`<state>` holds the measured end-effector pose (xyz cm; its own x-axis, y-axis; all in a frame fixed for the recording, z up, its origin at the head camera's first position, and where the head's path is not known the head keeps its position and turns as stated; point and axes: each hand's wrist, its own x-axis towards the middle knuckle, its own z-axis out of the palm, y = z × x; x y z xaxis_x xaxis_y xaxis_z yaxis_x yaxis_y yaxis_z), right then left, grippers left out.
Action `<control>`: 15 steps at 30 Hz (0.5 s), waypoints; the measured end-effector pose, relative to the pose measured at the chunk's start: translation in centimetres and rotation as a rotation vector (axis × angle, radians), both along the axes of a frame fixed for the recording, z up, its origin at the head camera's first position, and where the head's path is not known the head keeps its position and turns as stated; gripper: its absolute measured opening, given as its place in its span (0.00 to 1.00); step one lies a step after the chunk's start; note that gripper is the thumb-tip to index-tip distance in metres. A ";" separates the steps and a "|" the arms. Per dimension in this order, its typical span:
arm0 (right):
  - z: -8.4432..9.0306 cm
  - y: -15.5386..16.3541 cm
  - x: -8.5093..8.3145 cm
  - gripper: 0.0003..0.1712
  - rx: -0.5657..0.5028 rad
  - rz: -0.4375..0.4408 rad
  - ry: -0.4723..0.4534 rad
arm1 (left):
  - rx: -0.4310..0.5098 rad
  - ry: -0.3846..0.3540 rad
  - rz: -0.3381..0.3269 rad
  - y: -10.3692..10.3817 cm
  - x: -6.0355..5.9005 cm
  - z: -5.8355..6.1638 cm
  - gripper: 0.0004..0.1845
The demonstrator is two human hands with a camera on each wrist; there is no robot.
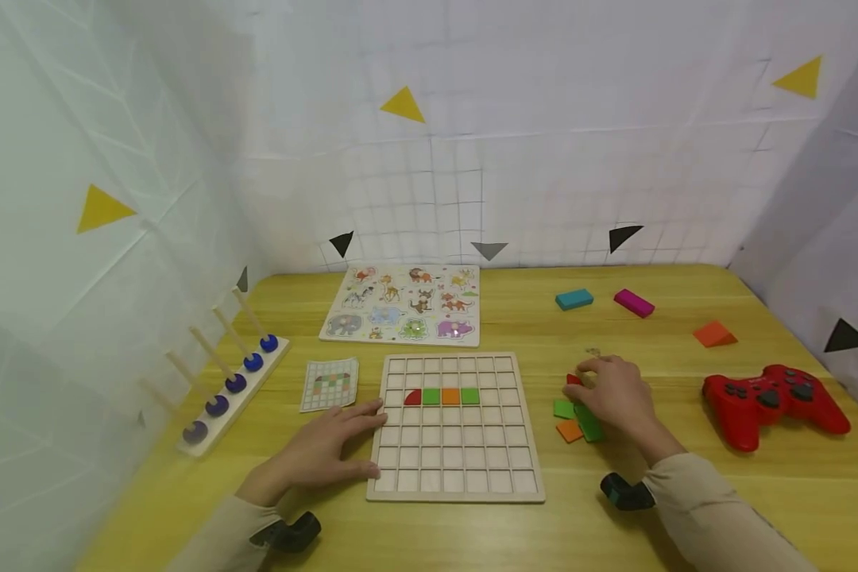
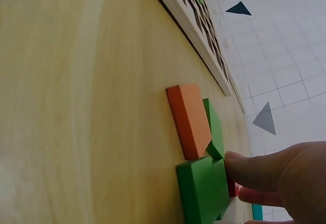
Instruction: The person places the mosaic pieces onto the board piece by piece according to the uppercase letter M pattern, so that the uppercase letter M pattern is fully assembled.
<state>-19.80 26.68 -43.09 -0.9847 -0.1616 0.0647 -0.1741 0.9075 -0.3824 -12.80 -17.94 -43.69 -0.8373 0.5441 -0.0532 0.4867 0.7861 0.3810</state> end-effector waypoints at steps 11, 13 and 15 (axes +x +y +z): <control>0.2 -0.5 0.0 0.15 -0.010 -0.001 0.025 | 0.002 -0.020 -0.003 0.0 -0.1 0.0 0.39; 0.3 -0.8 -0.1 0.14 -0.015 0.011 0.026 | 0.003 -0.023 -0.001 0.0 -0.1 0.0 0.39; 0.4 -1.0 -0.1 0.13 -0.015 0.030 0.019 | 0.007 -0.025 0.000 0.0 -0.1 0.0 0.40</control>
